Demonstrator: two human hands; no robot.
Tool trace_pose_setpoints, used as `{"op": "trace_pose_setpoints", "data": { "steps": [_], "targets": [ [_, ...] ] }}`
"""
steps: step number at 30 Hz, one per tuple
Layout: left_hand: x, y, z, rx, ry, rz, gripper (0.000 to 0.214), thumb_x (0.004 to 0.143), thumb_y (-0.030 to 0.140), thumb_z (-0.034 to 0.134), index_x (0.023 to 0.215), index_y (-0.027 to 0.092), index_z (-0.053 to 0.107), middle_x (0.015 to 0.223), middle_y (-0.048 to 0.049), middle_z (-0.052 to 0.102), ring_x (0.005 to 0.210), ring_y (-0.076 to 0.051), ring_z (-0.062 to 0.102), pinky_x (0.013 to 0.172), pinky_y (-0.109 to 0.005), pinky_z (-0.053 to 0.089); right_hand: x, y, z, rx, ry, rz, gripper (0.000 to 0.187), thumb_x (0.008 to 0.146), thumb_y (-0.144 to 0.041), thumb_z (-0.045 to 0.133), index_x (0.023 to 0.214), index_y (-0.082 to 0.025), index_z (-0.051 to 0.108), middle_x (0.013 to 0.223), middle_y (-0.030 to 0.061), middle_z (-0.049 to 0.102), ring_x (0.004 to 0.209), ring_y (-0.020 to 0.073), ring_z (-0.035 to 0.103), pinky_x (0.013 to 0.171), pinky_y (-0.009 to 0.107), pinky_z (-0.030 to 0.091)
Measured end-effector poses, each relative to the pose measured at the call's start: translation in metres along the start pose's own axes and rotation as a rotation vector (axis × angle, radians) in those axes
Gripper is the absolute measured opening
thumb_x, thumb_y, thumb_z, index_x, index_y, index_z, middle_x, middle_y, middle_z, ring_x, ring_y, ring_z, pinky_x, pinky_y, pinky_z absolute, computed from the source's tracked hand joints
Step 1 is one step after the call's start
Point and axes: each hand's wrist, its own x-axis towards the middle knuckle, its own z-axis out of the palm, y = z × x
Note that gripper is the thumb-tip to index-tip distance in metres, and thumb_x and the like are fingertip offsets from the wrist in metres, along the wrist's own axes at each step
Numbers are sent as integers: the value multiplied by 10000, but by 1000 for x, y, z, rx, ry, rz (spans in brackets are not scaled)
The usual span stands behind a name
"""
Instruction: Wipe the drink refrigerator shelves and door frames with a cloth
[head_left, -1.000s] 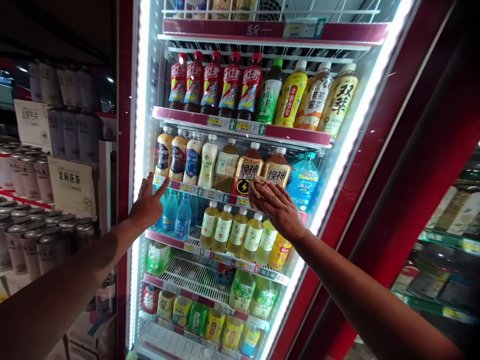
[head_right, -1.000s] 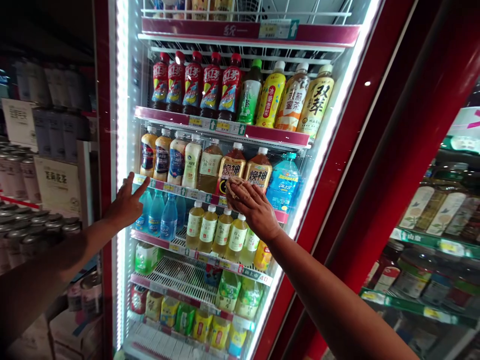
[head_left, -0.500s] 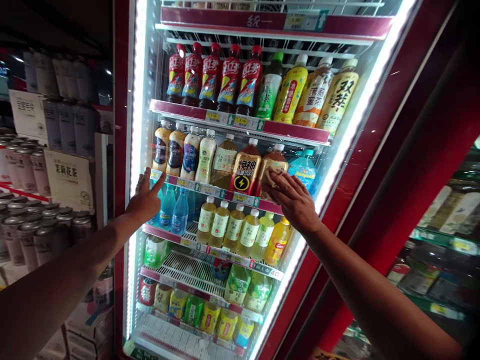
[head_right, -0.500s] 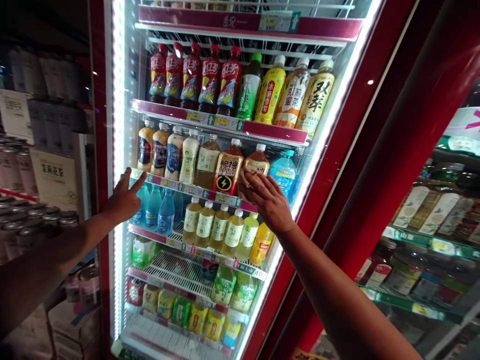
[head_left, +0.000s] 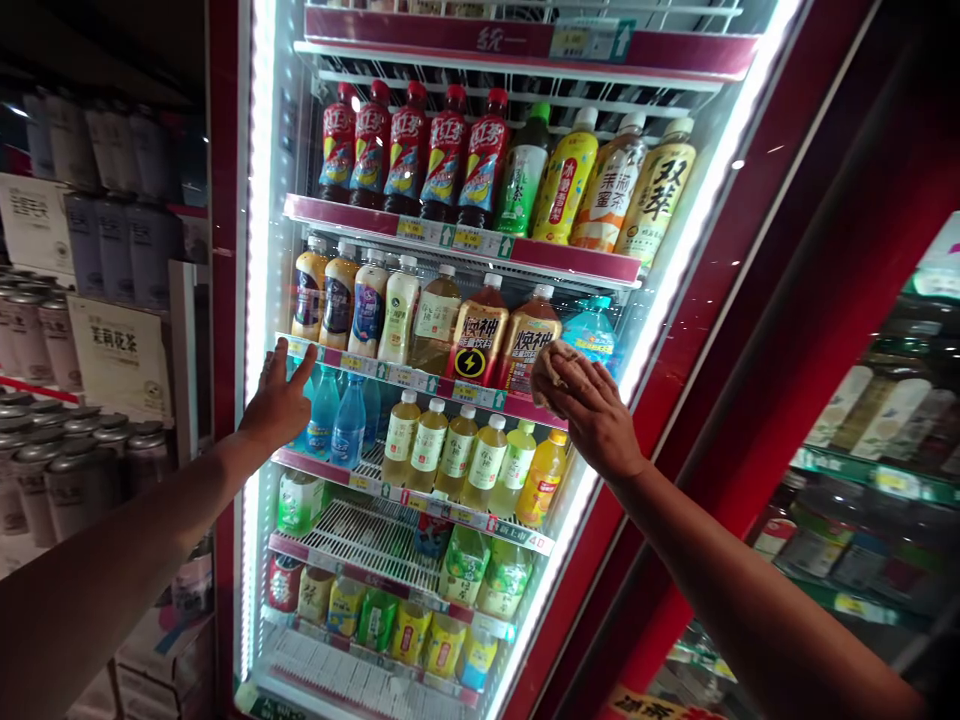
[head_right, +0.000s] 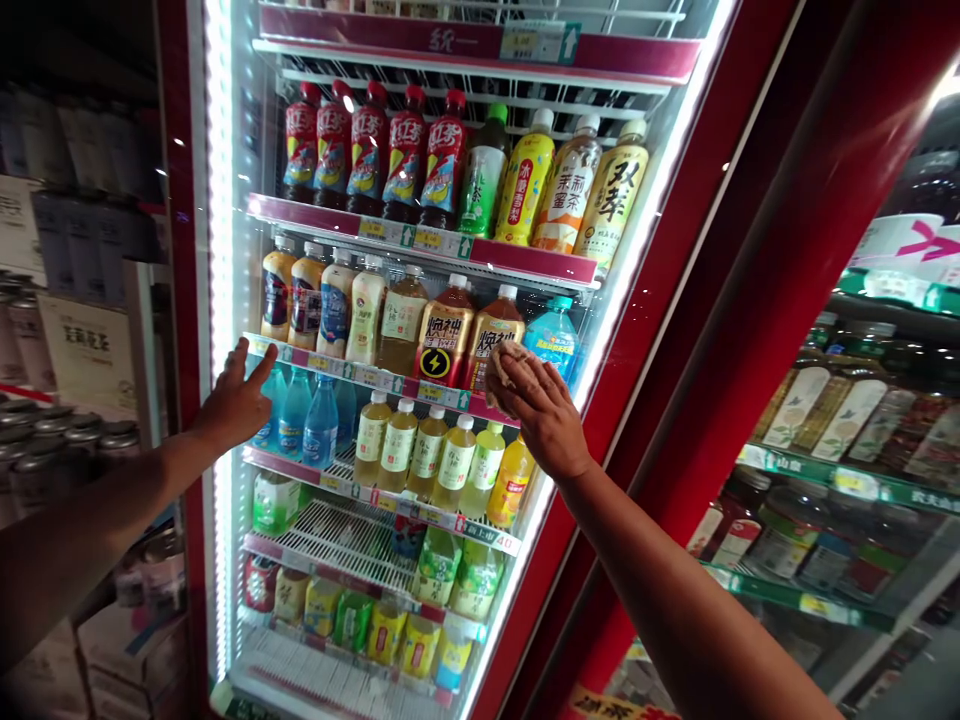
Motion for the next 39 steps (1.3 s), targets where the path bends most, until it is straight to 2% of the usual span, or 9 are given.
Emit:
{"op": "trace_pose_setpoints", "data": {
  "steps": [3,5,10,15,19,21,27,32,39],
  "targets": [
    [0,2,2,18,7,28,746,872,16,483,1596,84,313,1733,-214,-36,1586,-455,61,1284,-603,210,-5,3,-3,12,-53,-84,616,1005,-124,539,1547,-402,443,1612,-55,468,1564,201,320,1296,472,338],
    [-1,3,3,24,3,27,746,873,15,482,1595,52,298,1723,-243,-60,1584,-459,47,1292,-584,191,-6,9,-8,-23,-44,-95,599,1000,-121,551,1530,-390,475,1610,-45,472,1555,201,343,1301,458,324],
    [-4,2,9,25,14,25,791,855,10,502,1608,67,264,1726,-239,-34,1590,-440,36,1284,-588,211,-16,16,-17,-118,39,-22,605,971,-59,546,1501,-351,525,1625,-3,450,1533,225,392,1265,449,366],
    [-9,5,8,36,-19,-11,776,867,35,494,1611,57,272,1710,-279,-10,1594,-427,60,1266,-575,250,-21,23,-24,-94,-1,-116,604,964,-96,610,1513,-327,515,1586,12,512,1517,237,422,1230,420,410],
    [-12,12,6,19,-23,-33,742,881,42,484,1597,19,290,1702,-298,6,1592,-428,59,1275,-550,234,-22,34,-28,-126,98,-30,652,965,-57,582,1524,-379,486,1610,3,477,1498,240,454,1215,449,427],
    [-15,14,8,4,-13,-48,733,888,44,480,1597,25,294,1704,-294,17,1590,-433,67,1271,-566,238,-29,33,-27,-109,112,-15,642,971,-57,571,1521,-377,488,1610,8,480,1495,247,458,1213,466,433],
    [-26,21,21,-41,-23,-50,795,869,58,535,1617,57,264,1705,-285,-48,1576,-476,60,1262,-609,239,-46,31,-31,-74,28,-68,570,975,-92,608,1478,-350,541,1583,16,524,1509,238,433,1235,449,423],
    [-33,26,30,-57,-31,-29,774,888,30,504,1625,120,288,1697,-262,-154,1564,-504,-24,1268,-621,185,-48,37,-30,-82,129,-14,642,972,-48,578,1521,-368,485,1620,13,465,1529,229,395,1254,477,400],
    [-36,30,31,-41,-48,-16,764,881,9,493,1614,124,313,1692,-275,-149,1575,-491,-43,1237,-671,197,-55,33,-33,-53,36,-101,669,962,-71,626,1549,-341,452,1597,32,494,1536,222,378,1263,455,392]
  ]
}}
